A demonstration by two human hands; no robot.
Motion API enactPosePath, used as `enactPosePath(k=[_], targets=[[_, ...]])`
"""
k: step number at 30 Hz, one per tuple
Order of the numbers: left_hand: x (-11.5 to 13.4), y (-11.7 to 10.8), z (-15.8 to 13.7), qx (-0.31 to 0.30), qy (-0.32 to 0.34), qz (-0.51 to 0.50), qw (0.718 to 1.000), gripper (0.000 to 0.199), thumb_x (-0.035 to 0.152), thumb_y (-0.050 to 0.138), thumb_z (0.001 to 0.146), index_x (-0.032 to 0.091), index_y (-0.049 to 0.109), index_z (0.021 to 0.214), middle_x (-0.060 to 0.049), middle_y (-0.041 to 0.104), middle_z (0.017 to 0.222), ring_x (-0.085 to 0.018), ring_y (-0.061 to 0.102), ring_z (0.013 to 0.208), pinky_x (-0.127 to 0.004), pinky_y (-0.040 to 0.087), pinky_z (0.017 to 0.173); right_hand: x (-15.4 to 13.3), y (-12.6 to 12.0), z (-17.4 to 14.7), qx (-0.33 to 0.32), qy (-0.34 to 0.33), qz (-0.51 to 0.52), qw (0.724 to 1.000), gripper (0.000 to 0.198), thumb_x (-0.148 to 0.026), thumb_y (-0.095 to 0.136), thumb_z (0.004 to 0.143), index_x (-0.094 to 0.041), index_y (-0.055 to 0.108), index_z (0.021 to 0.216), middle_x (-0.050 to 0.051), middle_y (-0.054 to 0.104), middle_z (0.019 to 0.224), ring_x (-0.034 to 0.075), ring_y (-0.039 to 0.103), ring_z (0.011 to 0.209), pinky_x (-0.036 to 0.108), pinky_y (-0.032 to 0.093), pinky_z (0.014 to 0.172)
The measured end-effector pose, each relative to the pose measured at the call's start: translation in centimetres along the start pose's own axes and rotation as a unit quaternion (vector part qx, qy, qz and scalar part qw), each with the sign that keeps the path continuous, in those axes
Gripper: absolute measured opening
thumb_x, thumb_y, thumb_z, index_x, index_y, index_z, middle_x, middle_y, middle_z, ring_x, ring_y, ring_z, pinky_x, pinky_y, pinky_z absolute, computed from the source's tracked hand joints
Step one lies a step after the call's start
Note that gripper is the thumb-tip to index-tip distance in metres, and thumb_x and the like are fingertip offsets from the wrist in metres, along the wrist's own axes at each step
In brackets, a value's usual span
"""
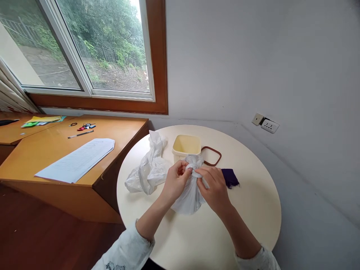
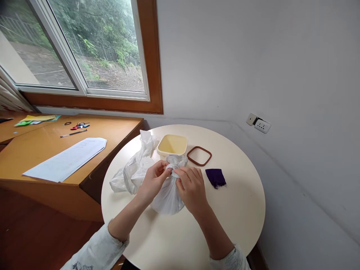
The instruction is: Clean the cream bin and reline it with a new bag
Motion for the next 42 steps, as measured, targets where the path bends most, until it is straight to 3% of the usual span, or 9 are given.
enactPosePath(k=[8,12,18,21,24,27,29,38,42], targets=[[-0.2,-0.6,-0.1,-0.042,-0.009,0.007,0.999,0.021,0.036,0.053,0.081,0.016,0.05,0.076,0.004,0.044,0.061,-0.01,0.041,0.058,-0.023,0.032,0.056,-0.2,-0.2,-0.3,0.037,0.03,0.062,0.997,0.021,-0.008,0.052,0.078,-0.023,0.063,0.089,0.001,0.066,0.074,0.015,0.059,0.07,0.033,0.043,0.069],[-0.4,-1.0,-0.2,-0.031,-0.01,-0.009,0.999,0.023,0.039,0.053,0.08,0.016,0.052,0.075,0.0,0.05,0.069,-0.012,0.046,0.065,-0.024,0.035,0.061,0.3,-0.1,-1.0,0.071,0.127,0.144,0.979,0.018,-0.01,0.056,0.078,-0.025,0.064,0.086,0.001,0.066,0.076,0.016,0.059,0.074,0.034,0.045,0.072],[-0.3,-0.9,-0.5,-0.014,-0.055,-0.086,0.995,0.025,0.039,0.058,0.076,0.015,0.054,0.071,0.001,0.05,0.065,-0.01,0.041,0.061,-0.023,0.033,0.061,1.4,0.7,-1.9,0.076,0.289,0.272,0.915,0.007,-0.021,0.059,0.077,-0.023,0.063,0.083,0.0,0.065,0.078,0.016,0.061,0.074,0.029,0.048,0.067],[-0.1,-0.6,-0.7,-0.032,-0.087,-0.14,0.986,0.025,0.039,0.058,0.075,0.016,0.052,0.07,0.002,0.048,0.062,-0.009,0.038,0.058,-0.023,0.032,0.059,1.3,0.8,-1.6,0.042,0.249,0.197,0.947,0.012,-0.02,0.056,0.078,-0.023,0.062,0.088,0.002,0.066,0.082,0.017,0.061,0.079,0.032,0.046,0.072],[0.0,-0.3,-0.8,-0.042,-0.095,-0.126,0.986,0.024,0.04,0.056,0.077,0.017,0.05,0.075,0.004,0.044,0.058,-0.009,0.037,0.056,-0.022,0.03,0.057,0.5,0.6,-1.2,0.007,0.12,0.05,0.991,0.022,-0.012,0.051,0.078,-0.023,0.062,0.095,0.003,0.067,0.086,0.018,0.059,0.082,0.037,0.04,0.079],[-0.1,-0.1,-0.8,-0.037,-0.077,-0.078,0.993,0.022,0.04,0.051,0.081,0.019,0.046,0.077,0.007,0.039,0.054,-0.009,0.035,0.053,-0.021,0.028,0.054,-0.3,0.8,-1.1,-0.019,0.012,-0.027,0.999,0.03,-0.006,0.049,0.077,-0.023,0.061,0.099,0.002,0.067,0.084,0.017,0.059,0.081,0.036,0.037,0.079],[-0.3,-0.1,-0.8,-0.033,-0.056,-0.038,0.997,0.021,0.04,0.048,0.082,0.02,0.044,0.078,0.008,0.036,0.052,-0.008,0.032,0.05,-0.02,0.026,0.051,-0.6,0.8,-1.0,-0.021,-0.009,-0.034,0.999,0.027,-0.006,0.05,0.076,-0.022,0.062,0.094,0.001,0.065,0.076,0.016,0.058,0.075,0.034,0.037,0.076],[-0.3,-0.6,-1.2,-0.061,-0.009,0.119,0.991,0.016,0.036,0.038,0.088,0.022,0.046,0.085,0.007,0.032,0.053,-0.01,0.031,0.052,-0.022,0.027,0.051,-0.8,0.1,-0.6,0.067,0.096,0.098,0.988,0.022,-0.003,0.054,0.068,-0.022,0.064,0.073,-0.002,0.058,0.065,0.014,0.055,0.064,0.034,0.04,0.069],[0.6,-0.6,-1.1,-0.064,0.003,0.141,0.988,0.017,0.036,0.038,0.088,0.021,0.046,0.083,0.006,0.038,0.055,-0.011,0.036,0.054,-0.022,0.03,0.054,0.0,0.4,-1.3,0.105,0.232,0.239,0.937,0.021,-0.006,0.055,0.07,-0.023,0.066,0.074,-0.001,0.057,0.069,0.014,0.055,0.068,0.03,0.043,0.065]])
Point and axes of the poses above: each hand's wrist, its own z-axis towards the middle knuckle, its own y-axis out of the palm, x = y × z, the point moved 3 cm from there along z, towards the middle knuckle
